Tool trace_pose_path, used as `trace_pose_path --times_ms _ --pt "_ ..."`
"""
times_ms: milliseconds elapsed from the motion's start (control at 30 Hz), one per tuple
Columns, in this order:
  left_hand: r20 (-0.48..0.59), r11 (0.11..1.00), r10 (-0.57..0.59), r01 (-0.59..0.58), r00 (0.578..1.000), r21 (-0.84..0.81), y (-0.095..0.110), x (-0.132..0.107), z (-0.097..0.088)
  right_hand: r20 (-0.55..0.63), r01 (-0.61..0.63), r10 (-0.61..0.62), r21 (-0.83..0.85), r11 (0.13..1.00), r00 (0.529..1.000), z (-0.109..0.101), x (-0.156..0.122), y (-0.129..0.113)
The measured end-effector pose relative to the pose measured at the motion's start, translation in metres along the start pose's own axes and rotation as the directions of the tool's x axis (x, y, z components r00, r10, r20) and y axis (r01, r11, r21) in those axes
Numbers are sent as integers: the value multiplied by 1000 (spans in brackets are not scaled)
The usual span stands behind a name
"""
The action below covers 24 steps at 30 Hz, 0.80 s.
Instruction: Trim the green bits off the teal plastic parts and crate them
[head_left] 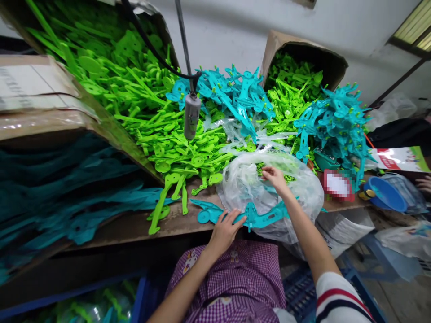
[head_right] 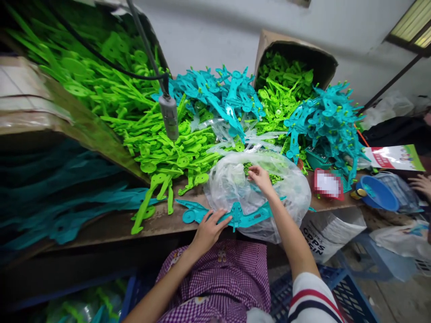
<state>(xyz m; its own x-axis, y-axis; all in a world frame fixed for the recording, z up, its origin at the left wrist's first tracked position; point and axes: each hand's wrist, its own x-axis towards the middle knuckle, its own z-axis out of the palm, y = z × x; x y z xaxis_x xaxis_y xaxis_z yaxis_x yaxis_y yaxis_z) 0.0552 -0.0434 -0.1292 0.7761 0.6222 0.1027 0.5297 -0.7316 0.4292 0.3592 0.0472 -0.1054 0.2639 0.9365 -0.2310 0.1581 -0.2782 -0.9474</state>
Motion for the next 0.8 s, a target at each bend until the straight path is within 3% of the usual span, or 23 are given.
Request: trace_pose_path --times_ms 100,233,333,433,567,800 --pt "-17 1000 -13 12 1000 -11 0 1 2 103 -93 67 283 955 993 26 -33 -13" --pt "0 999 -23 23 1000 -31 -1 -1 -1 213 -124 59 305 944 975 86 -70 -35" --pt "7 998 -40 40 999 -45 -3 -4 -1 368 -5 -71 203 979 927 136 -76 -50" --pt "14 996 -61 61 998 -66 -4 -6 -1 514 236 -212 19 972 831 171 -67 -52" --pt "17 994 -76 77 997 -81 -4 -7 -3 592 462 -308 -125 878 745 186 -57 -39" --pt "30 992 -86 88 996 -87 -4 -7 -7 667 555 -319 -172 814 673 186 -56 -28"
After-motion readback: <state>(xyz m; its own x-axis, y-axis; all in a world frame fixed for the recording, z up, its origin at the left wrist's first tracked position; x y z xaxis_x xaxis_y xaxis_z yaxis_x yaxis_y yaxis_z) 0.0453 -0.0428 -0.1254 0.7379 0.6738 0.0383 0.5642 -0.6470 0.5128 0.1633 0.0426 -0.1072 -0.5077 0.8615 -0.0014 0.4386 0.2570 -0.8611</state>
